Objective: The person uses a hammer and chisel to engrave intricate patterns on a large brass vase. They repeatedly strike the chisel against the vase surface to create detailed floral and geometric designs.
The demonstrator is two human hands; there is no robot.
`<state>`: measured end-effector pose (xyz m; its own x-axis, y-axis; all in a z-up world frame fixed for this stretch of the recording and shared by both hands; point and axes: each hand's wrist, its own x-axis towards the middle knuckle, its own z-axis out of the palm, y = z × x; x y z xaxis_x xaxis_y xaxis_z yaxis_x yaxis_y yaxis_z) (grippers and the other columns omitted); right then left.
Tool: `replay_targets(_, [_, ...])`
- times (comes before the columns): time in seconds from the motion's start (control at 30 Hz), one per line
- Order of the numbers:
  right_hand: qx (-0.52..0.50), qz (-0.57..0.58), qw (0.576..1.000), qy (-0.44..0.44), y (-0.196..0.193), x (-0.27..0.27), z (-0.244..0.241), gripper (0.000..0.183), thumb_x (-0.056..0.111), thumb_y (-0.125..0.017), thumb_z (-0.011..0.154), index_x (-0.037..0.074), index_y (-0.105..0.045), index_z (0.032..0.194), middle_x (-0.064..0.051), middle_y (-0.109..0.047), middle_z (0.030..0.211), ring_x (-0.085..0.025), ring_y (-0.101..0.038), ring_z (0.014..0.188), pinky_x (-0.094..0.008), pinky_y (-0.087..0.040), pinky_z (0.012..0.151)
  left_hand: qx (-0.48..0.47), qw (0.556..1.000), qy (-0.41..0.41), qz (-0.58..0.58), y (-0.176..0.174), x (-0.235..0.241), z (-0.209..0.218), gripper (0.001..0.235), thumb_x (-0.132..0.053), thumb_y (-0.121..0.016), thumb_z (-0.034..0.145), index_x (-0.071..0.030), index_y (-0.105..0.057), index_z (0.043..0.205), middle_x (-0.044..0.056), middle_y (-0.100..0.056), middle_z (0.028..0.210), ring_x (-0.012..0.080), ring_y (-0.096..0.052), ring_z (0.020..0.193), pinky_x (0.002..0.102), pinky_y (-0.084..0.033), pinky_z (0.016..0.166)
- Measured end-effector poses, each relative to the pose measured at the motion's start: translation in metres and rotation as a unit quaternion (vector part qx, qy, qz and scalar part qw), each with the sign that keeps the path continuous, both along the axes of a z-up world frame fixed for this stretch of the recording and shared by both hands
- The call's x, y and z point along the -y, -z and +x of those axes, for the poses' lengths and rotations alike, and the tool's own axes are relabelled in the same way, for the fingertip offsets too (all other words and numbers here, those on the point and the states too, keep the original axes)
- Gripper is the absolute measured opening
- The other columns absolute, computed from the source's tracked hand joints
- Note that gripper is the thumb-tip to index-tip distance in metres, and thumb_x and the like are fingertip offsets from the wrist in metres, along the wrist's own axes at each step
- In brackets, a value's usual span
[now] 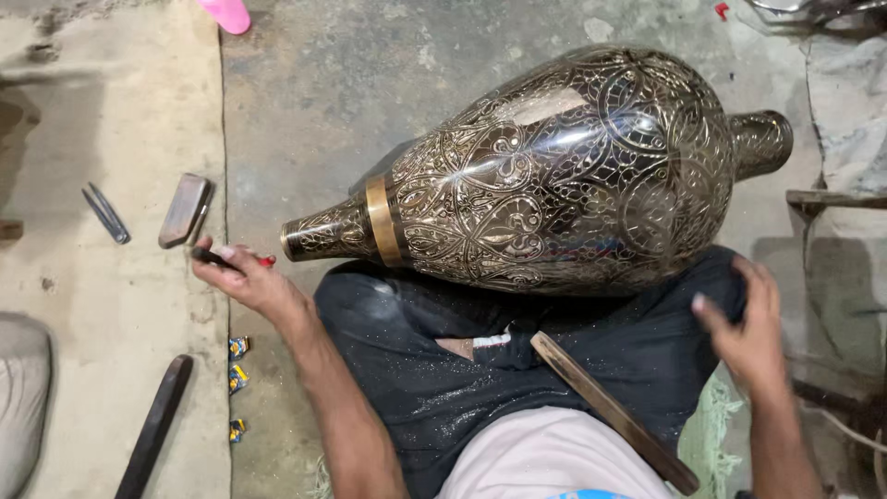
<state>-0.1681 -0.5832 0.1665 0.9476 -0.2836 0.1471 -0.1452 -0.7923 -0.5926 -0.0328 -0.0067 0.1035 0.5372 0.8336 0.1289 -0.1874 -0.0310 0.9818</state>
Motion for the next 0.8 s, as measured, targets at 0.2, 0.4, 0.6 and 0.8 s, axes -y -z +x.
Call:
replay_targets(0.2, [-0.371, -0.112, 0.917, -0.09, -0.026, -0.074, -0.098, 0.061, 0.041, -0.079, 0.081, 0.024, -0.052, 0.133, -0.01, -0.05, 0.124, -0.031, -0.06, 0.115, -0.044, -0.051, 0.102, 0.116, 0.957, 0.239, -0.113, -0.066, 0.06, -0.019, 0.029, -0.001, -0.064, 0.113, -0.006, -0.057, 0.141, 0.01, -0.065, 0.11, 0.0159, -0.067, 0.096, 0.028, -0.056, 0.085])
replay_targets(0.4, [-0.414, 0.011, 0.905, -0.092, 0.008, -0.071, -0.145, 0.056, 0.031, -0.066, 0.089, 0.017, -0.051, 0.141, -0.013, -0.063, 0.116, -0.03, -0.071, 0.093, -0.044, -0.056, 0.084, 0.103, 0.849, 0.506, -0.112, -0.097, 0.115, -0.008, 0.039, 0.004, -0.07, 0.103, -0.005, -0.055, 0.138, 0.013, -0.074, 0.113, 0.0233, -0.075, 0.106, 0.038, -0.067, 0.094])
replay_targets(0.6, [-0.451, 0.122, 0.884, -0.016, -0.003, -0.027, -0.149, 0.047, 0.029, -0.08, 0.087, 0.013, -0.064, 0.129, -0.012, -0.07, 0.081, -0.025, -0.062, 0.066, -0.041, -0.056, 0.056, 0.082, 0.802, 0.581, 0.111, -0.086, 0.163, 0.005, 0.042, 0.001, -0.075, 0.098, -0.008, -0.06, 0.137, 0.01, -0.078, 0.107, 0.0203, -0.08, 0.097, 0.034, -0.071, 0.085])
replay_targets(0.8, [-0.275, 0.143, 0.951, 0.006, -0.062, -0.041, -0.101, 0.04, 0.027, -0.073, 0.082, 0.005, -0.067, 0.115, -0.007, -0.068, 0.07, -0.015, -0.066, 0.058, -0.03, -0.059, 0.049, 0.178, 0.739, 0.618, 0.2, -0.064, 0.185, 0.024, 0.037, -0.006, -0.077, 0.103, -0.012, -0.063, 0.136, 0.008, -0.078, 0.113, 0.017, -0.08, 0.106, 0.03, -0.066, 0.09])
